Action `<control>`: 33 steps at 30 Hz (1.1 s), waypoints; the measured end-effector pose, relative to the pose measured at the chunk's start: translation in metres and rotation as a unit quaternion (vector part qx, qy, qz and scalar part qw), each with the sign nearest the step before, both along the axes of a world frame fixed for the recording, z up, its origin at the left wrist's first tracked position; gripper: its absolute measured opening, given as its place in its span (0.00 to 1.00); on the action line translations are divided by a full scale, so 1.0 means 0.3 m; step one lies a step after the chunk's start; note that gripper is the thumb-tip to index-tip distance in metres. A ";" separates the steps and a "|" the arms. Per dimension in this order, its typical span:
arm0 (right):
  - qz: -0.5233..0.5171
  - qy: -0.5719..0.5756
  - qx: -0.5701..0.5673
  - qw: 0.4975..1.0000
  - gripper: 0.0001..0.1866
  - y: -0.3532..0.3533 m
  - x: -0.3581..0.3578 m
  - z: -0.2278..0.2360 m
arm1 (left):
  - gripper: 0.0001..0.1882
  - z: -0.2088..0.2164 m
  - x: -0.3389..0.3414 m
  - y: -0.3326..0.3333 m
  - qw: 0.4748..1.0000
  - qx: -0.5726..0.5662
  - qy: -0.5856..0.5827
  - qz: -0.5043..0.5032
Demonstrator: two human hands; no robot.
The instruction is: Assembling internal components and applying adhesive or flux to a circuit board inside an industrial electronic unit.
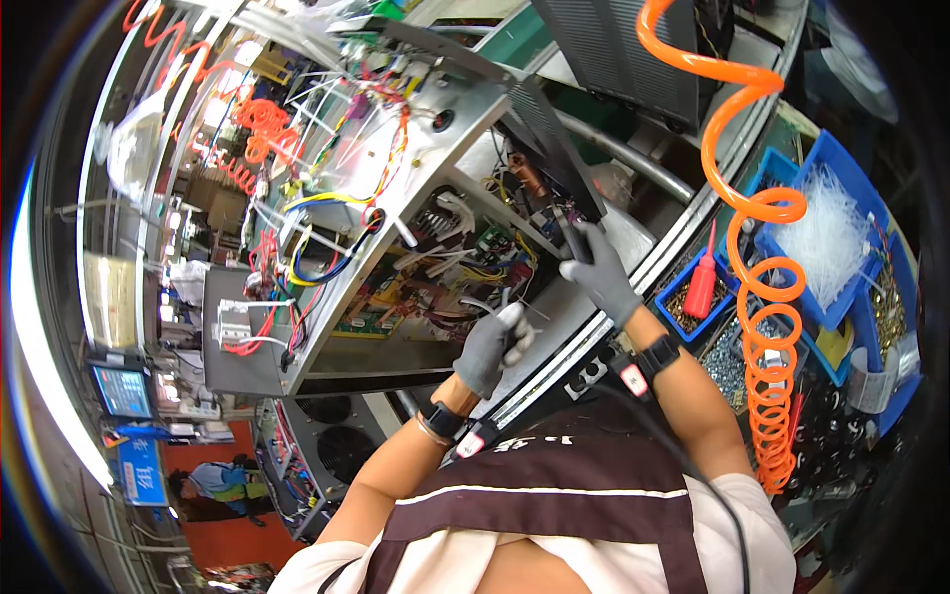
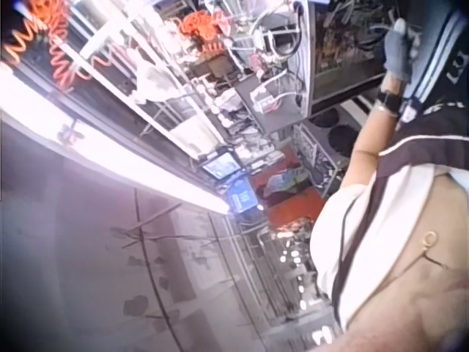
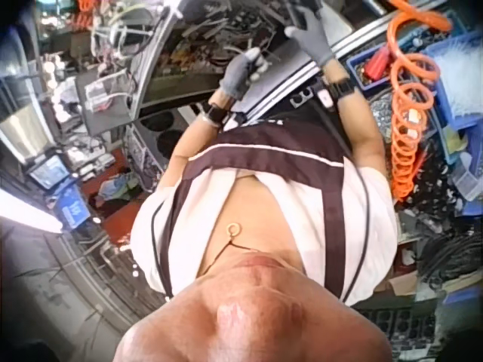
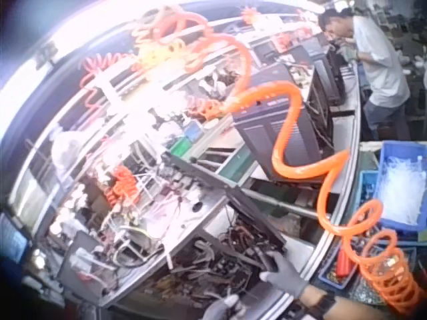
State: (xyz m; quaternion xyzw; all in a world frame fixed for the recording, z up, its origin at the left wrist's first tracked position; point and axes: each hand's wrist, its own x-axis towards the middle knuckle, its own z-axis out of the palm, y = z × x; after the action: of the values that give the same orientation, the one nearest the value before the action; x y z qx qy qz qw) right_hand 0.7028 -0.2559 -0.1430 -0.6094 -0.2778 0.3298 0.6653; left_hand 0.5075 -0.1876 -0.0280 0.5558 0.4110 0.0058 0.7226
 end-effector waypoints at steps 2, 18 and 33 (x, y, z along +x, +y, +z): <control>0.043 -0.027 -0.010 0.999 0.36 -0.054 -0.029 -0.023 | 0.23 -0.022 -0.085 0.009 0.996 -0.018 -0.006 0.085; -0.114 -0.556 -0.010 0.823 0.39 0.045 -0.196 0.310 | 0.22 0.131 -0.054 0.198 0.779 -0.390 -0.466 0.156; -0.046 -0.713 -0.052 0.698 0.44 0.140 -0.286 0.537 | 0.12 0.165 -0.123 0.275 0.890 -0.249 -0.310 0.221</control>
State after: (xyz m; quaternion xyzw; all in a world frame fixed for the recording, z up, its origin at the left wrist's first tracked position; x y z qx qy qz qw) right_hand 0.6169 -0.2140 0.0180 -0.7079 -0.6228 -0.2203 0.2500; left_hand 0.4706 -0.1051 0.0214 0.2224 0.2662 0.2353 0.9079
